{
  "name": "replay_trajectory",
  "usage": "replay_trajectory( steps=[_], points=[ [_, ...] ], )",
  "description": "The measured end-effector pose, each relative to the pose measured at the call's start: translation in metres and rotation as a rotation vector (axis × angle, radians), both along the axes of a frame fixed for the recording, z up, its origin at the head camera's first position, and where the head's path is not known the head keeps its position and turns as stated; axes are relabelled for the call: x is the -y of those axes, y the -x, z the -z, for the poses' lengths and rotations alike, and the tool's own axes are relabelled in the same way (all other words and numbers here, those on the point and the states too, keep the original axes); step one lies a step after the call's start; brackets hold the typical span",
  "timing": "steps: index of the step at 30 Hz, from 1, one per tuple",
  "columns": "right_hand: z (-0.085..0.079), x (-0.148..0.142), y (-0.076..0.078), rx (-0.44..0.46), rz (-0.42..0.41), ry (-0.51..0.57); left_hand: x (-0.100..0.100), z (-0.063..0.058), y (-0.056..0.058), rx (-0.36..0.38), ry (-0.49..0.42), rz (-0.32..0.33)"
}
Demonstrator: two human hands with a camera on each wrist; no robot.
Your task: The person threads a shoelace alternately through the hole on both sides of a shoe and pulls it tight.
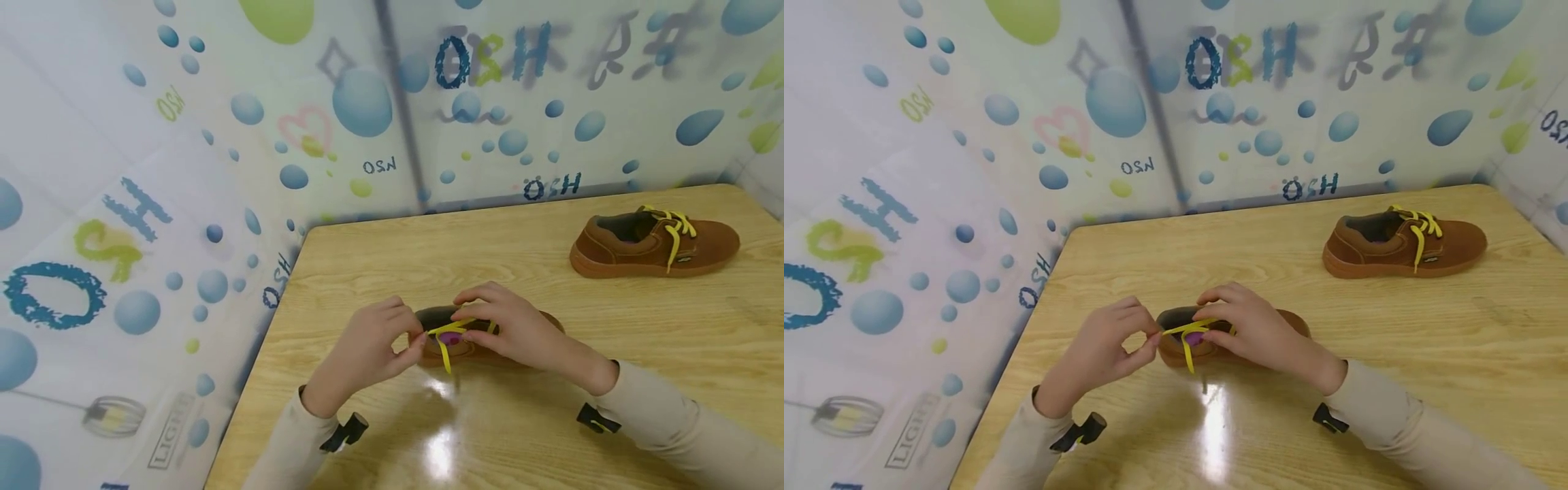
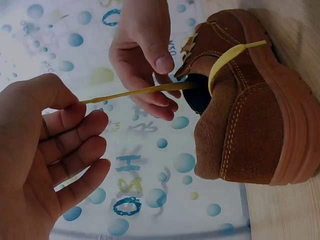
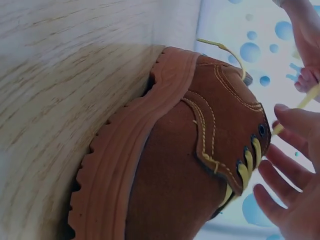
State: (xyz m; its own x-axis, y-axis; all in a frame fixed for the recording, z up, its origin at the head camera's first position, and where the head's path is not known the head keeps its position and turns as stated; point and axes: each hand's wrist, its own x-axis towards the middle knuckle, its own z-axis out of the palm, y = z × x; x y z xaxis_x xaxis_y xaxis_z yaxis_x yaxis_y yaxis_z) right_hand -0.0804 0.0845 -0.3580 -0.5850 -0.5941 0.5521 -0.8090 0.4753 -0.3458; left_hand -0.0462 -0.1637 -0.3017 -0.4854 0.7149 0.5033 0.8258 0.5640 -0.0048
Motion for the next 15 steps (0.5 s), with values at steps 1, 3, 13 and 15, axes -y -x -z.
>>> replay_trajectory(
  steps=[1,3,13,15],
  points=[
    [0.000,0.001,0.000,-0.035,0.002,0.001,-0.001,-0.001,0.000,-0.008,-0.004,-0.009],
    [0.000,0.003,0.001,-0.113,0.012,0.005,-0.003,-0.001,0.001,-0.014,-0.010,-0.021],
    [0.003,0.001,-0.001,-0.242,0.061,0.128,-0.015,-0.002,-0.001,-0.035,-0.048,-0.025],
    [0.003,0.000,-0.001,-0.170,0.078,0.204,-0.018,0.002,0.000,-0.025,-0.074,-0.047]
  ],
)
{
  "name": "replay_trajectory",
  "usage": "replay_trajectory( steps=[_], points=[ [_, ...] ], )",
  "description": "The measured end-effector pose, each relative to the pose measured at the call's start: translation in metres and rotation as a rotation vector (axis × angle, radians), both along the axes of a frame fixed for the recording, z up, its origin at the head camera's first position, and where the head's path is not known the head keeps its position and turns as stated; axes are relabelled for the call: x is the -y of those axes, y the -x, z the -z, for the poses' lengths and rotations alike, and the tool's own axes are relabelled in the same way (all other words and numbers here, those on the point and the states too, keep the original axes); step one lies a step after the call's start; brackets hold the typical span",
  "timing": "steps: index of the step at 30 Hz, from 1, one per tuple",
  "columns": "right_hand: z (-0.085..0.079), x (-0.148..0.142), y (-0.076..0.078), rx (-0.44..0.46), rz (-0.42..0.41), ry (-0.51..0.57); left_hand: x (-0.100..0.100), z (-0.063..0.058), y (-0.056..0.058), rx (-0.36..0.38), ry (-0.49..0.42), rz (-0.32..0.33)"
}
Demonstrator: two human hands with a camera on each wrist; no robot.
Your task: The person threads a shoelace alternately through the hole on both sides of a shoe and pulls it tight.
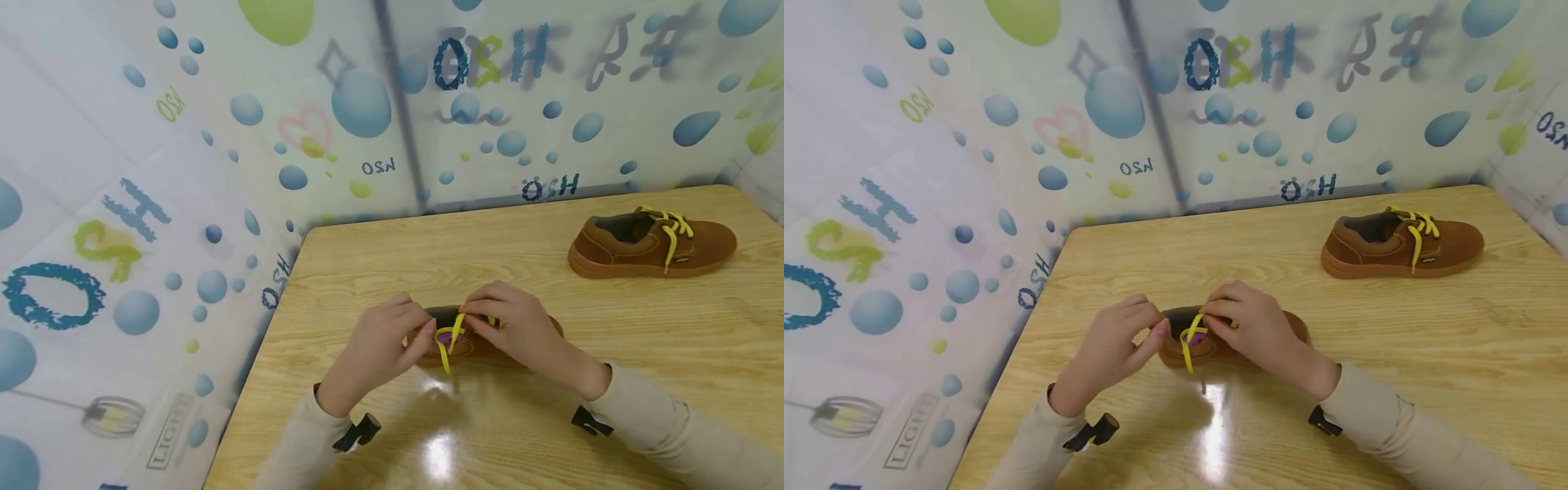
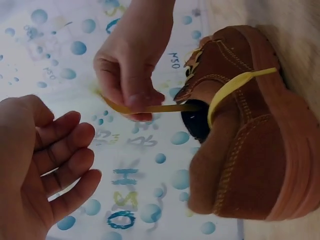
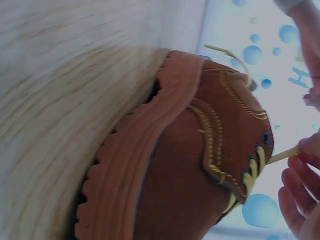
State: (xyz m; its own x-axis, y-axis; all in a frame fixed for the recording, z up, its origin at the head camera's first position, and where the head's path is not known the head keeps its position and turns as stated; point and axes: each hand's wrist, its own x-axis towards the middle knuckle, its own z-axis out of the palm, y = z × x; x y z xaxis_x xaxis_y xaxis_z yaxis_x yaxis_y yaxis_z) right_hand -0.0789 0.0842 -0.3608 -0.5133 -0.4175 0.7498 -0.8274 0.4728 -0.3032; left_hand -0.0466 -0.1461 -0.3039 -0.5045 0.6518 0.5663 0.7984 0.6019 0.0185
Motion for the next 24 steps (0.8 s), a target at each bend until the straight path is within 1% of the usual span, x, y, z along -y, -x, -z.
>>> replay_trajectory(
  steps=[3,5,7,10,13,16,18,20,24],
  points=[
    [-0.002,-0.001,-0.001,0.149,-0.006,0.135,-0.005,0.012,0.004,0.045,-0.009,-0.075],
    [-0.005,-0.001,-0.002,0.269,-0.028,0.234,-0.011,0.022,0.007,0.090,0.017,-0.125],
    [-0.009,-0.002,-0.003,0.386,-0.046,0.316,-0.019,0.032,0.010,0.134,0.063,-0.160],
    [-0.016,-0.002,-0.005,0.547,-0.104,0.433,-0.030,0.042,0.012,0.164,0.123,-0.176],
    [-0.026,-0.004,-0.007,0.668,-0.191,0.521,-0.037,0.047,0.014,0.161,0.139,-0.177],
    [-0.035,-0.007,-0.008,0.737,-0.250,0.540,-0.040,0.049,0.014,0.159,0.125,-0.175],
    [-0.038,-0.010,-0.006,0.781,-0.268,0.517,-0.040,0.051,0.015,0.162,0.101,-0.170],
    [-0.037,-0.012,-0.004,0.829,-0.278,0.484,-0.041,0.051,0.015,0.162,0.086,-0.160],
    [-0.027,-0.016,0.003,0.956,-0.236,0.390,-0.041,0.053,0.015,0.146,0.061,-0.138]
  ],
)
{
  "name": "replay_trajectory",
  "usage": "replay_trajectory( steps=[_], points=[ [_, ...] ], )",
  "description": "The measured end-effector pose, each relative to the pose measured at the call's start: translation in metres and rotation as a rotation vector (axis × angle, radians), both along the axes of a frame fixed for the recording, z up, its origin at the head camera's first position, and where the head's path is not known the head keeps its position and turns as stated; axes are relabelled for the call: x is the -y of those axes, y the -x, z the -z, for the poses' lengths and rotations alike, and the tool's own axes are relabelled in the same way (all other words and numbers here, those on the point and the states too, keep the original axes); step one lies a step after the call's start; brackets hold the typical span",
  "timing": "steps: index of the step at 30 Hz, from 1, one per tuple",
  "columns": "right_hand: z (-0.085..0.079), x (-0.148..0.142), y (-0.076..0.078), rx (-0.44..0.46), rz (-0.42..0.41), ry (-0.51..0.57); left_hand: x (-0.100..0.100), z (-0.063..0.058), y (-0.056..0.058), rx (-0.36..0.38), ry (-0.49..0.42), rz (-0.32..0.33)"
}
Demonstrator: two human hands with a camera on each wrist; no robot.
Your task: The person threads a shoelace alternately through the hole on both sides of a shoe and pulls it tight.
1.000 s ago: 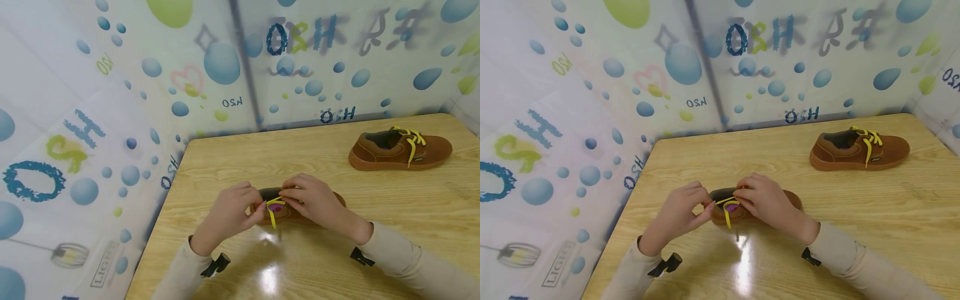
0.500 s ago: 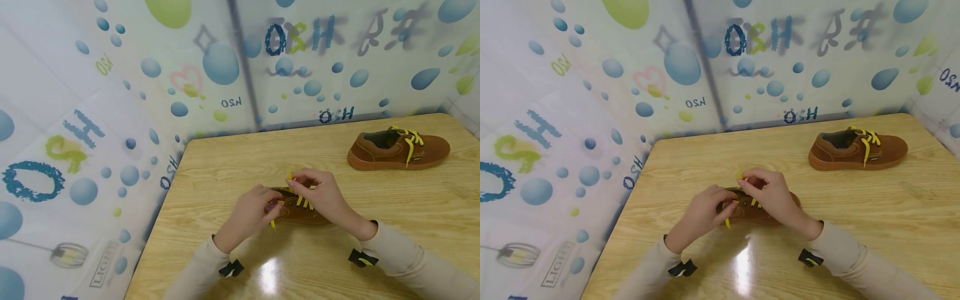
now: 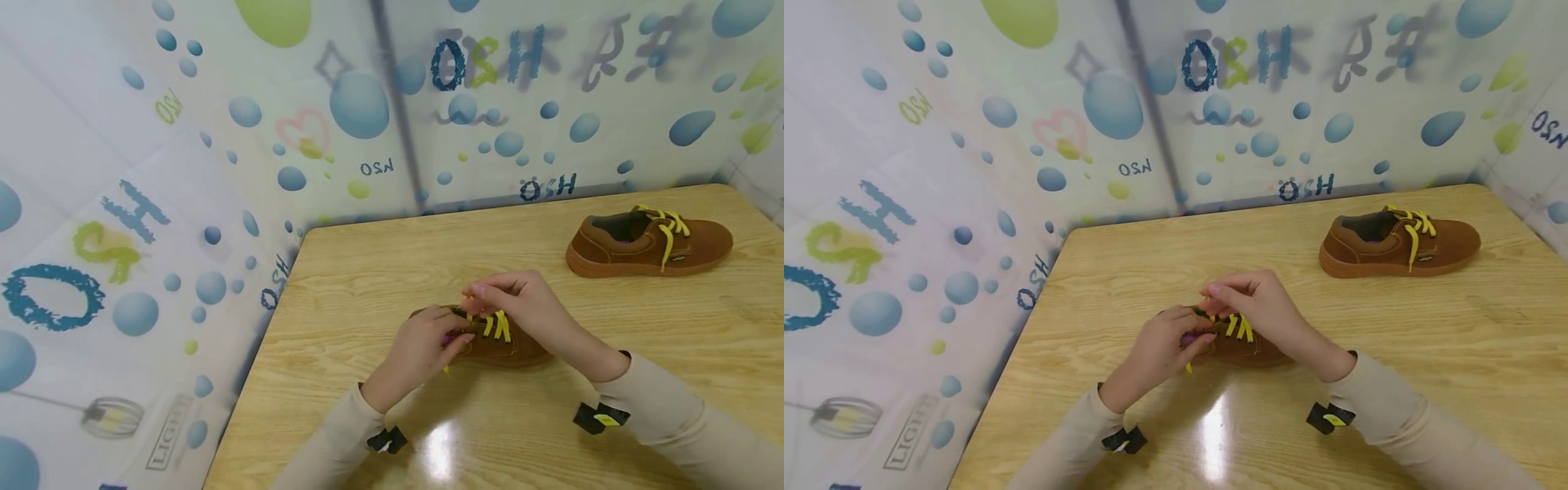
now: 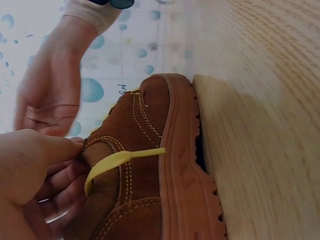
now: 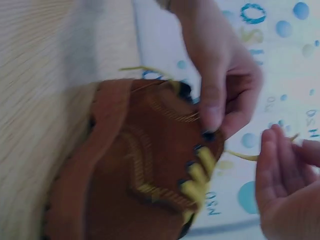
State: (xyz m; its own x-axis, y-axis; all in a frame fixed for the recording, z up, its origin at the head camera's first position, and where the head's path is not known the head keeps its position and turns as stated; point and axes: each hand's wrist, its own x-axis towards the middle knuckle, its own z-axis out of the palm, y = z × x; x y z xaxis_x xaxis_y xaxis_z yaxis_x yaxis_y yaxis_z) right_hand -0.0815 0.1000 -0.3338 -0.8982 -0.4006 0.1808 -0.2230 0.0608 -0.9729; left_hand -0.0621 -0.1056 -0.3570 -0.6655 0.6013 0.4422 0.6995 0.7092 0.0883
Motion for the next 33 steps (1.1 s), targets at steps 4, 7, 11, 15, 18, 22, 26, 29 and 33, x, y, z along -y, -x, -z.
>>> replay_trajectory(
  steps=[4,7,11,15,18,22,26,29,33],
  points=[
    [0.011,-0.003,0.006,0.076,0.003,-0.118,0.001,0.003,0.001,-0.028,-0.027,0.025],
    [0.016,-0.004,0.010,0.070,0.003,-0.177,0.001,0.006,0.002,-0.046,-0.046,0.041],
    [0.018,-0.006,0.014,-0.023,-0.002,-0.276,0.001,0.007,0.002,-0.071,-0.059,0.053],
    [0.018,-0.007,0.017,-0.119,-0.041,-0.357,0.001,0.008,0.001,-0.095,-0.066,0.054],
    [0.018,-0.008,0.019,-0.175,-0.083,-0.380,0.001,0.008,0.001,-0.111,-0.071,0.049],
    [0.020,-0.009,0.020,-0.227,-0.113,-0.390,0.000,0.010,0.001,-0.136,-0.081,0.051],
    [0.021,-0.009,0.019,-0.258,-0.114,-0.409,0.001,0.011,0.002,-0.168,-0.101,0.064],
    [0.021,-0.007,0.018,-0.292,-0.105,-0.432,0.001,0.012,0.002,-0.188,-0.116,0.070],
    [0.020,-0.006,0.016,-0.311,-0.108,-0.451,0.001,0.012,0.002,-0.187,-0.125,0.070]
  ],
)
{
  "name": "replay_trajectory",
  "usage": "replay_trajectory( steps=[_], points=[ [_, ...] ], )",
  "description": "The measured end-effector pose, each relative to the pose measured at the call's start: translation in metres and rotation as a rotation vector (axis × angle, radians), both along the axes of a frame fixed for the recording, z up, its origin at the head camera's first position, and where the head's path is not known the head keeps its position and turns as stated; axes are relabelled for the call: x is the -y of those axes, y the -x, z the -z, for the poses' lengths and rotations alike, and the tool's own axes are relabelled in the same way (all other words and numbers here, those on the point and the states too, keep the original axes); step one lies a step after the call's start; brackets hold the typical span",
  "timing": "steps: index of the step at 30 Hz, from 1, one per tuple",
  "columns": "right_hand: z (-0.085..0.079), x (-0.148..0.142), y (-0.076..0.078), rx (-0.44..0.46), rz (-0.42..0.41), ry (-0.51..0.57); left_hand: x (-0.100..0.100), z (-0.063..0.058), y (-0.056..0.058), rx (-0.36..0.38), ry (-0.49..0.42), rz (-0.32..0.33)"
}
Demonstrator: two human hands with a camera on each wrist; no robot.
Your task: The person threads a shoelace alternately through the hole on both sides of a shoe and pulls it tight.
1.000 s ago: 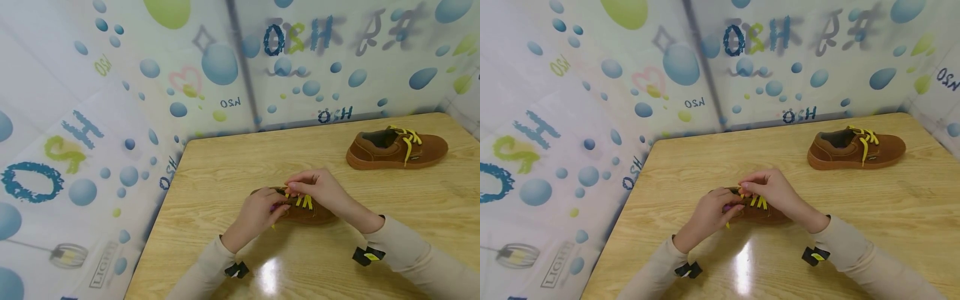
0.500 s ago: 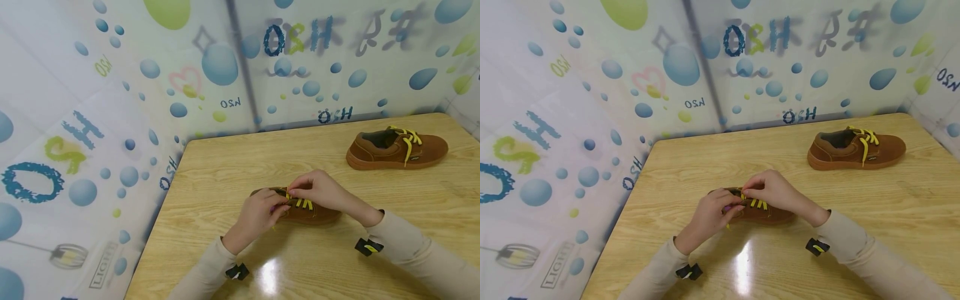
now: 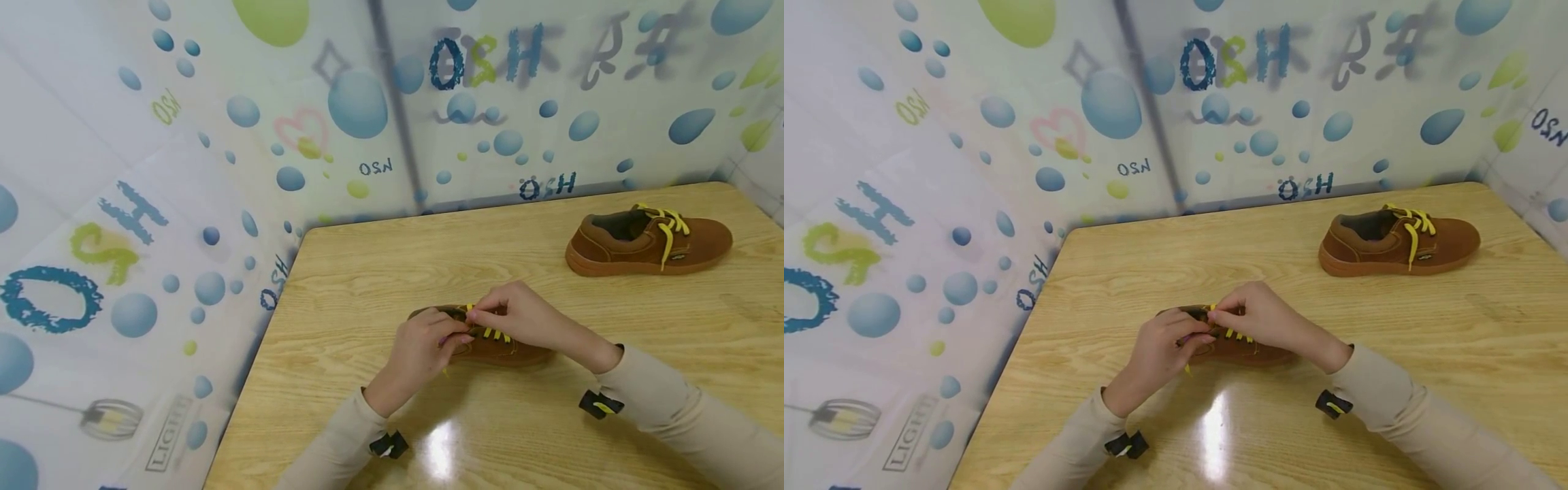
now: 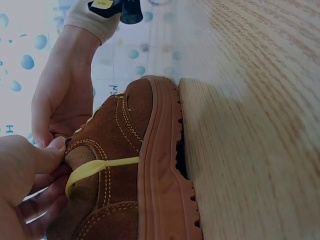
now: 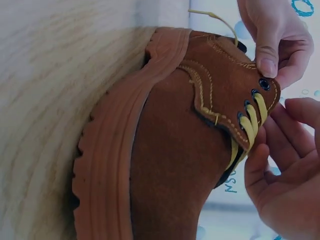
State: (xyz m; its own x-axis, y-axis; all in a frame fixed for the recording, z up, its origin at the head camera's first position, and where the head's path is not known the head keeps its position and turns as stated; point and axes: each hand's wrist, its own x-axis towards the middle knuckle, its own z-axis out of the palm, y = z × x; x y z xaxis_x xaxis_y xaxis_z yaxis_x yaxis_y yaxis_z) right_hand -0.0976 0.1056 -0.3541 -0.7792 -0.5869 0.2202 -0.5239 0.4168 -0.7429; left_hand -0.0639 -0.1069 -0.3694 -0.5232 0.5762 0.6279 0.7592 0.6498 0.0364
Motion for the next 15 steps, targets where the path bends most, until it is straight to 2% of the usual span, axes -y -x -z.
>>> replay_trajectory(
  steps=[6,12,15],
  points=[
    [0.0015,0.0017,0.0016,0.038,-0.016,-0.018,0.0004,-0.0005,-0.0009,0.037,-0.023,-0.003],
    [0.0029,0.0007,0.0062,0.167,-0.003,-0.004,0.0001,-0.0010,-0.0010,0.074,-0.029,0.001],
    [0.0018,0.0011,0.0063,0.191,-0.005,-0.010,0.0001,-0.0010,-0.0007,0.075,-0.026,0.003]
  ],
)
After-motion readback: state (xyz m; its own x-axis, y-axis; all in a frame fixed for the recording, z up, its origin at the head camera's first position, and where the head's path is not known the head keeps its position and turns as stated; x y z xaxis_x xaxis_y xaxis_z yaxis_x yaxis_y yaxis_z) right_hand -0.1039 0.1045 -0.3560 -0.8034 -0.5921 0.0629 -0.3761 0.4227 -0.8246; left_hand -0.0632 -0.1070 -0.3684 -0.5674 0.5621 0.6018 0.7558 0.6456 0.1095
